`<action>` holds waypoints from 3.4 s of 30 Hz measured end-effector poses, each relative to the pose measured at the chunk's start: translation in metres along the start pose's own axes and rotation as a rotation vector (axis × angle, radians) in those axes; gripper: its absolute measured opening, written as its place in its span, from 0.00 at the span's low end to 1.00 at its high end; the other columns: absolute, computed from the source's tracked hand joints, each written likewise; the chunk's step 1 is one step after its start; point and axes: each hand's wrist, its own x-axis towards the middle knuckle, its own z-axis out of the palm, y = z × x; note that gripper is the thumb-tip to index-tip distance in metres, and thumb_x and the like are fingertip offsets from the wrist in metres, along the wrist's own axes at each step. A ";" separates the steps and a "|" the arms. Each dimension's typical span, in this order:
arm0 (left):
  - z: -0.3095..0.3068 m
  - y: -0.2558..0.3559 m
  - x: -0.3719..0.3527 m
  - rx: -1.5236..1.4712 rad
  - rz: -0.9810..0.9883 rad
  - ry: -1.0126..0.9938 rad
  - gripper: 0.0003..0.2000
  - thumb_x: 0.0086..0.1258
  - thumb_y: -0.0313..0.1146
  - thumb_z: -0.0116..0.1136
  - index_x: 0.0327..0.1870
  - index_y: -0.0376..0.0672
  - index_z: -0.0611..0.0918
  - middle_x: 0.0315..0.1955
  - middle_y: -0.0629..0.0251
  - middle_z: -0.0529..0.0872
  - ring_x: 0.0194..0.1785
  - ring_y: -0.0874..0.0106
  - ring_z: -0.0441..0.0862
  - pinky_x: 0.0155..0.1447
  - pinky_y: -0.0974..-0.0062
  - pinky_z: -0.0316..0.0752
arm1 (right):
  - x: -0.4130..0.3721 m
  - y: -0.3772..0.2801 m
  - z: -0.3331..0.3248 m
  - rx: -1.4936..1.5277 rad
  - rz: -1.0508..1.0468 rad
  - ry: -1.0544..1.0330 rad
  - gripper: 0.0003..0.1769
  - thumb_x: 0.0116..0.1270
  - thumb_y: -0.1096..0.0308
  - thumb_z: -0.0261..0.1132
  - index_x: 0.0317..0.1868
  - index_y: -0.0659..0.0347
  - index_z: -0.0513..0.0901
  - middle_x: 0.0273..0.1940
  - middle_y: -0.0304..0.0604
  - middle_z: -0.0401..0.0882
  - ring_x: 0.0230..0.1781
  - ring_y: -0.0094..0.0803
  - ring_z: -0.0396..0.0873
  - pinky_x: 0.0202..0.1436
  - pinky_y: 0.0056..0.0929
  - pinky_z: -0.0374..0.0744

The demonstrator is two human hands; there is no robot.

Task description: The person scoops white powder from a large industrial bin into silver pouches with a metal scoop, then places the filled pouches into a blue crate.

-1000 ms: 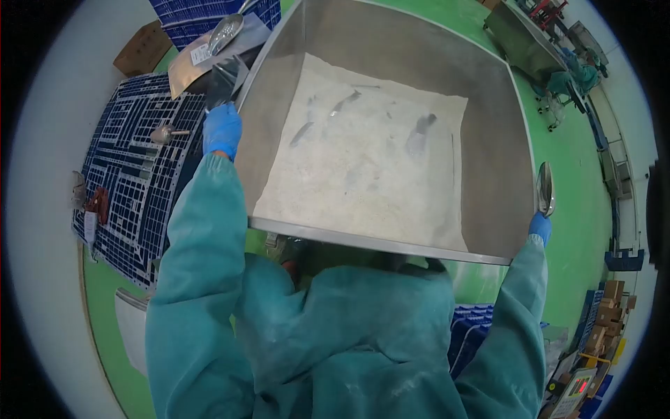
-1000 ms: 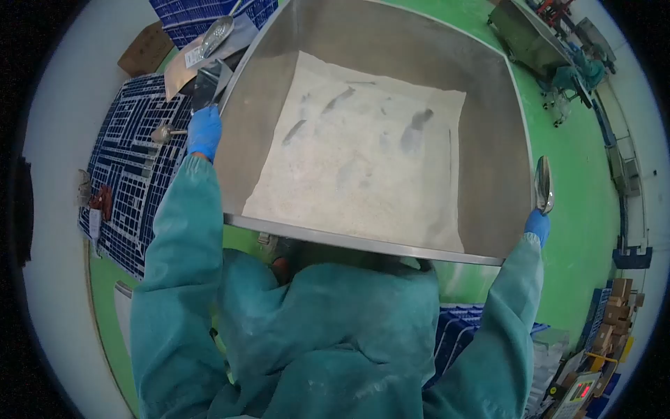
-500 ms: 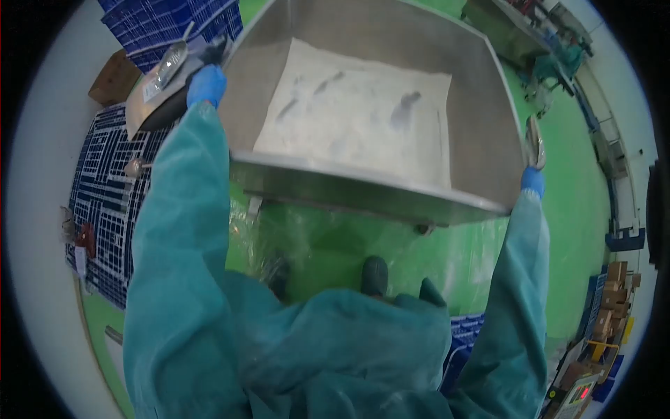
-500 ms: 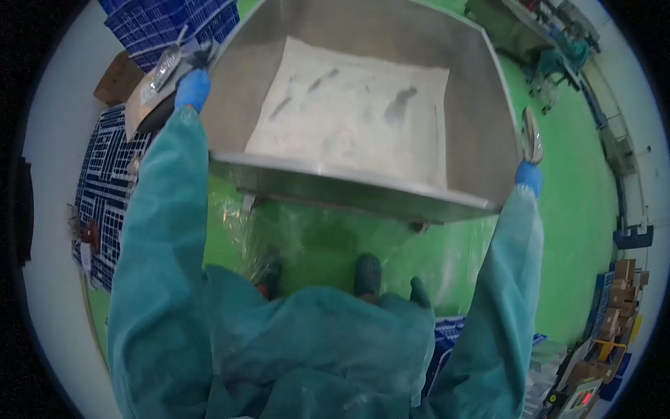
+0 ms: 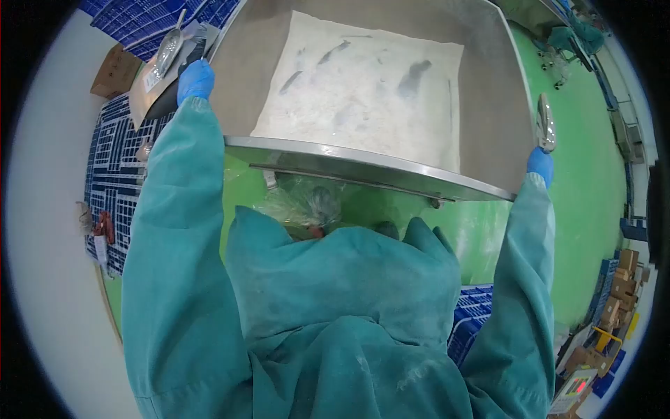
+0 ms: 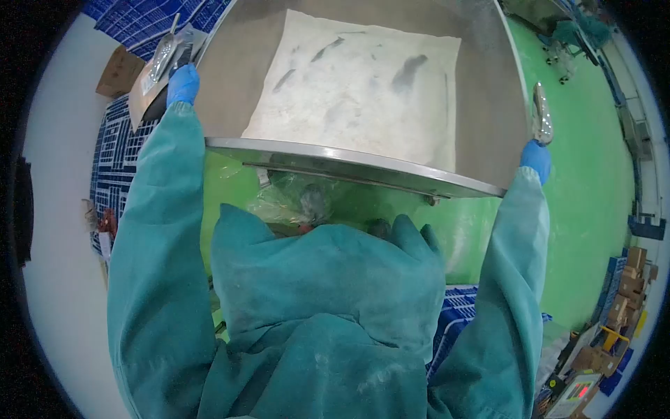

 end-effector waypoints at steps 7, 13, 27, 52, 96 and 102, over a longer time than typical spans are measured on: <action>0.003 0.007 0.007 0.012 -0.186 -0.175 0.23 0.71 0.44 0.36 0.42 0.36 0.83 0.43 0.45 0.82 0.48 0.48 0.80 0.54 0.55 0.74 | 0.005 -0.004 -0.002 -0.013 0.036 -0.001 0.29 0.65 0.49 0.45 0.46 0.65 0.82 0.49 0.60 0.78 0.52 0.55 0.76 0.53 0.48 0.74; 0.006 0.024 0.025 0.009 -0.140 -0.200 0.23 0.70 0.44 0.35 0.44 0.37 0.82 0.46 0.44 0.81 0.51 0.47 0.78 0.58 0.55 0.71 | 0.016 -0.011 -0.003 -0.038 0.030 -0.001 0.30 0.65 0.49 0.45 0.45 0.66 0.83 0.48 0.61 0.78 0.52 0.55 0.77 0.54 0.48 0.74; 0.052 0.009 0.057 -0.122 -0.119 -0.305 0.35 0.64 0.62 0.44 0.46 0.30 0.80 0.45 0.37 0.80 0.55 0.47 0.76 0.59 0.58 0.69 | 0.045 -0.006 0.020 0.059 0.036 0.041 0.33 0.64 0.44 0.45 0.43 0.68 0.82 0.46 0.64 0.78 0.52 0.57 0.76 0.54 0.47 0.73; -0.041 0.045 -0.231 -0.803 -0.603 0.134 0.19 0.63 0.40 0.63 0.42 0.28 0.81 0.34 0.55 0.86 0.36 0.74 0.81 0.42 0.72 0.73 | -0.125 0.165 0.098 0.492 0.509 0.415 0.33 0.67 0.47 0.50 0.37 0.77 0.80 0.36 0.71 0.78 0.39 0.65 0.77 0.42 0.52 0.74; 0.001 0.058 -0.319 -0.827 -0.645 0.114 0.22 0.58 0.41 0.66 0.44 0.31 0.79 0.33 0.52 0.85 0.36 0.61 0.84 0.41 0.65 0.75 | -0.143 -0.344 0.077 0.690 -0.696 -0.020 0.46 0.59 0.83 0.46 0.75 0.40 0.41 0.55 0.58 0.74 0.54 0.50 0.76 0.56 0.42 0.72; 0.002 0.057 -0.317 -0.731 -0.698 0.077 0.27 0.56 0.46 0.67 0.48 0.31 0.77 0.37 0.46 0.84 0.41 0.53 0.84 0.42 0.62 0.77 | -0.152 -0.332 0.091 0.770 -0.644 0.091 0.43 0.63 0.83 0.46 0.75 0.43 0.42 0.54 0.60 0.75 0.52 0.49 0.76 0.54 0.40 0.72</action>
